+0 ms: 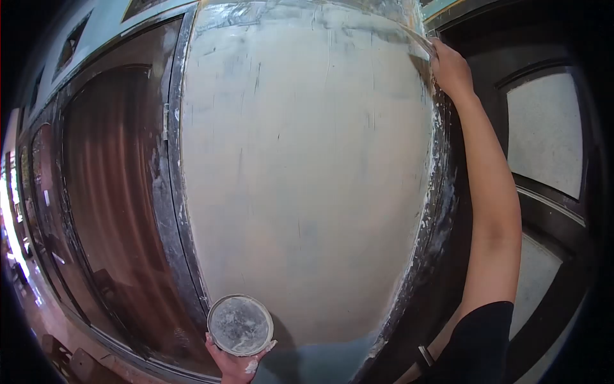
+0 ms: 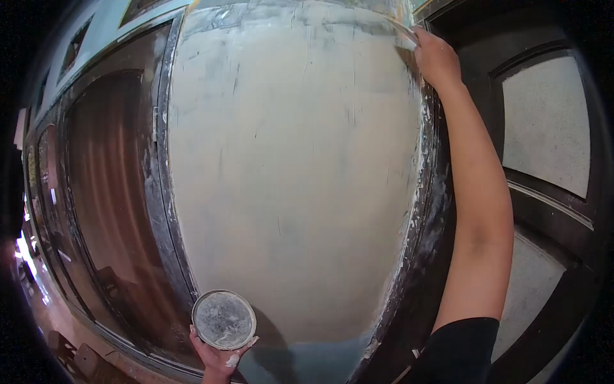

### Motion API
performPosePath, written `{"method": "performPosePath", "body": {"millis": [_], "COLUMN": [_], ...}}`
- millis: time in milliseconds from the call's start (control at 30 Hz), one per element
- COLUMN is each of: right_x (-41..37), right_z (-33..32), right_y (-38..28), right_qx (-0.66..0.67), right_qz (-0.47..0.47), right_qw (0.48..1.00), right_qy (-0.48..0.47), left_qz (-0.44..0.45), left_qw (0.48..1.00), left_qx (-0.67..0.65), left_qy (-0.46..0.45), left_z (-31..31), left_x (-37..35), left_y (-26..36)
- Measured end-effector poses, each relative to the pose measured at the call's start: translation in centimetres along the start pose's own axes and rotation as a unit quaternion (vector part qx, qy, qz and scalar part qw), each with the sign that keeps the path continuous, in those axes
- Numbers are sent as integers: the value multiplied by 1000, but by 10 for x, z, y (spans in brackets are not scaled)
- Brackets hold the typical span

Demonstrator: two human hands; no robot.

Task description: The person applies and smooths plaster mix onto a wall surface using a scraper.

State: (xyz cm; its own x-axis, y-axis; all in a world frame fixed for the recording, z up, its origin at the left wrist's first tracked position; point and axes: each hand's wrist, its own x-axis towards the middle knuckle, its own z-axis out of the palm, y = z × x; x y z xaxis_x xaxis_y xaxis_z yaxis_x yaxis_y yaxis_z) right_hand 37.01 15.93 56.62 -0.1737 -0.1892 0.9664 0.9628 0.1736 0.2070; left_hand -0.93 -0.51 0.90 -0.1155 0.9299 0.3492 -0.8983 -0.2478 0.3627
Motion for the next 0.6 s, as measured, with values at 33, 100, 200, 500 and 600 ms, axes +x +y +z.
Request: {"method": "performPosePath", "body": {"millis": [33,100,200,500,600], "right_x": [6,22,47,16,29], "right_z": [-7,-11,3,45,31], "right_y": [-11,-42,-73,-108,-106], "right_qx": [1,-36,-53,41,86], "right_qz": [1,32,-18,-74,-81], "right_qw": [1000,999,998,996,993], "right_qy": [3,10,13,41,7], "left_qz": [2,10,14,40,19], "left_qw": [1000,1000,999,996,998], "left_qx": [1,16,8,56,25], "left_qy": [-2,16,33,51,60], "left_z": [3,10,6,-9,-18], "left_x": [0,0,0,-13,-15], "left_y": [1,2,1,14,24]}}
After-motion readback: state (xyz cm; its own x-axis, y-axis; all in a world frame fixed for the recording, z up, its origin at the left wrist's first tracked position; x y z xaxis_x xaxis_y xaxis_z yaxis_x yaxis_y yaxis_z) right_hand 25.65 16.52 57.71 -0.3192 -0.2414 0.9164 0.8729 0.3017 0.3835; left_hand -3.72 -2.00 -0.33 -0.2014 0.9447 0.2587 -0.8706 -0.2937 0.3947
